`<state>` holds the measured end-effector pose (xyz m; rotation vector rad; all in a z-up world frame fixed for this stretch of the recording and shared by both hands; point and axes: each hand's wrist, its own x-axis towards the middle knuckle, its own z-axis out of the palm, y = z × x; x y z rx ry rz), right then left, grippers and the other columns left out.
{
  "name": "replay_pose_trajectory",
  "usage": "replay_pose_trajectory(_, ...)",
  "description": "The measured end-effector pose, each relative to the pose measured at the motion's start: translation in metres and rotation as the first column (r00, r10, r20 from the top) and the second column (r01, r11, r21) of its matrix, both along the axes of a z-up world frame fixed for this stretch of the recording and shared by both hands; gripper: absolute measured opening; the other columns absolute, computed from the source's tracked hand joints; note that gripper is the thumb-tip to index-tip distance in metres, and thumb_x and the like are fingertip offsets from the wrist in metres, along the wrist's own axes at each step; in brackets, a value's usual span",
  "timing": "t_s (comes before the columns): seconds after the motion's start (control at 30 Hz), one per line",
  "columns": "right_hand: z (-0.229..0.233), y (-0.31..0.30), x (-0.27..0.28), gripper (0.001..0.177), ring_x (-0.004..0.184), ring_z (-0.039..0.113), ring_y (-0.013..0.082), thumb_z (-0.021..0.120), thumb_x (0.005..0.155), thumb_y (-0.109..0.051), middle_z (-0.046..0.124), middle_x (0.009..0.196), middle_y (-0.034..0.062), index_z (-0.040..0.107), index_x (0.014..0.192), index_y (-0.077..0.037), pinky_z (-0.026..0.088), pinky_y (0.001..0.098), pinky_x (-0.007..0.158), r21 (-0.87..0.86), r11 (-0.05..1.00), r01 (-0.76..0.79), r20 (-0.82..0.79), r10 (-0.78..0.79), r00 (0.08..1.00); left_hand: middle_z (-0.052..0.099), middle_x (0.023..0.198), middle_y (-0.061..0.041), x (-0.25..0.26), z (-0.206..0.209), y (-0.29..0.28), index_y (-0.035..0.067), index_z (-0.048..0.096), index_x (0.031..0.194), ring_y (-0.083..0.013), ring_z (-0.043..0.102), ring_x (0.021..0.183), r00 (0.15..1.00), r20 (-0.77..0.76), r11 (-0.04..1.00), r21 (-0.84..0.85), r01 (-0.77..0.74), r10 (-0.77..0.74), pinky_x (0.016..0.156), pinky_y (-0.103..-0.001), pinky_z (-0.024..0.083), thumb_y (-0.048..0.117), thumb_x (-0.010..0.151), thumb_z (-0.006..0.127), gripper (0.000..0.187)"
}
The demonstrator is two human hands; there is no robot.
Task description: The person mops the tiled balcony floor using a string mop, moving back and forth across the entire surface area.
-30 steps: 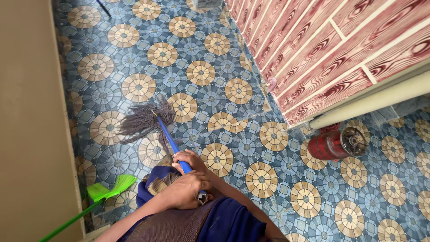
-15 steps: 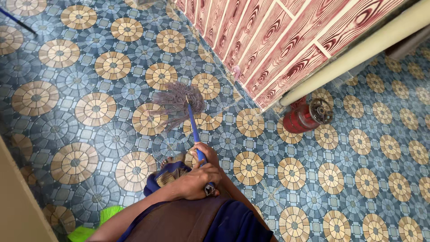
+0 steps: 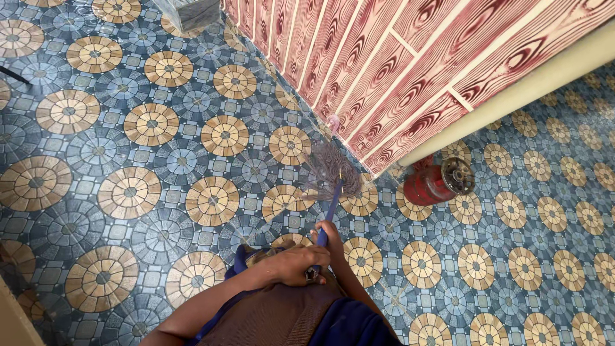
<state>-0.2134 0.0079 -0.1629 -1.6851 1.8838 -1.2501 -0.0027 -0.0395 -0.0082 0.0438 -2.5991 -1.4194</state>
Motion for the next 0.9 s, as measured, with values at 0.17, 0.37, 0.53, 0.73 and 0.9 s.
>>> replay_pose_trajectory(0.17, -0.027, -0.046, -0.021, 0.021, 0.103, 0.059, 0.0362, 0.076, 0.081, -0.012, 0.065, 0.099, 0.0145, 0.062, 0.093, -0.002, 0.043, 0.0481, 0.104, 0.024, 0.998, -0.053, -0.126, 0.056, 0.990, 0.064, 0.115, -0.009, 0.004, -0.004, -0.044, 0.008, 0.061, 0.092, -0.0298, 0.064, 0.116, 0.999, 0.025, 0.998, 0.043, -0.043, 0.042, 0.092, -0.046, 0.051, 0.029, 0.092, 0.074, 0.024)
replay_pose_trajectory(0.37, -0.029, -0.088, -0.031, 0.022, 0.112, 0.060, 0.0411, 0.076, 0.080, -0.013, 0.066, 0.105, 0.0182, 0.061, 0.092, -0.002, 0.035, 0.0518, 0.114, 0.026, 0.997, -0.069, -0.171, 0.072, 0.983, 0.065, 0.125, -0.009, -0.003, -0.009, -0.083, 0.010, 0.066, 0.092, -0.0301, 0.061, 0.124, 0.993, 0.041, 0.991, 0.074, -0.109, 0.106, 0.097, -0.049, 0.045, 0.024, 0.089, 0.077, 0.018)
replay_pose_trajectory(0.53, -0.016, -0.128, -0.055, 0.032, 0.108, 0.063, 0.0410, 0.079, 0.074, -0.011, 0.068, 0.104, 0.0172, 0.062, 0.100, -0.003, 0.035, 0.0524, 0.117, 0.059, 0.986, -0.156, -0.165, 0.163, 0.973, 0.069, 0.121, -0.011, -0.013, -0.017, -0.118, 0.010, 0.068, 0.097, -0.0310, 0.057, 0.136, 0.978, -0.046, 0.967, 0.166, -0.192, 0.202, 0.104, -0.047, 0.047, 0.019, 0.092, 0.077, 0.015)
replay_pose_trajectory(0.73, 0.003, -0.195, -0.106, 0.041, 0.104, 0.067, 0.0397, 0.080, 0.074, -0.011, 0.068, 0.107, 0.0171, 0.062, 0.111, -0.009, 0.054, 0.0467, 0.089, 0.398, 0.904, -0.157, -0.184, 0.246, 0.952, 0.070, 0.116, -0.010, -0.029, -0.014, -0.155, 0.006, 0.068, 0.102, -0.0276, 0.067, 0.118, 0.902, -0.184, 0.876, 0.375, -0.302, 0.390, 0.103, -0.040, 0.052, 0.007, 0.092, 0.074, 0.012)
replay_pose_trajectory(0.9, 0.005, -0.244, -0.136, 0.031, 0.096, 0.070, 0.0372, 0.084, 0.072, -0.014, 0.073, 0.098, 0.0160, 0.069, 0.099, -0.009, 0.055, 0.0428, 0.080, 0.521, 0.788, -0.327, -0.160, 0.467, 0.870, 0.072, 0.111, -0.010, -0.042, 0.005, -0.173, 0.004, 0.069, 0.097, -0.0259, 0.068, 0.116, 0.854, -0.219, 0.853, 0.357, -0.381, 0.473, 0.102, -0.039, 0.052, 0.001, 0.087, 0.070, 0.011)
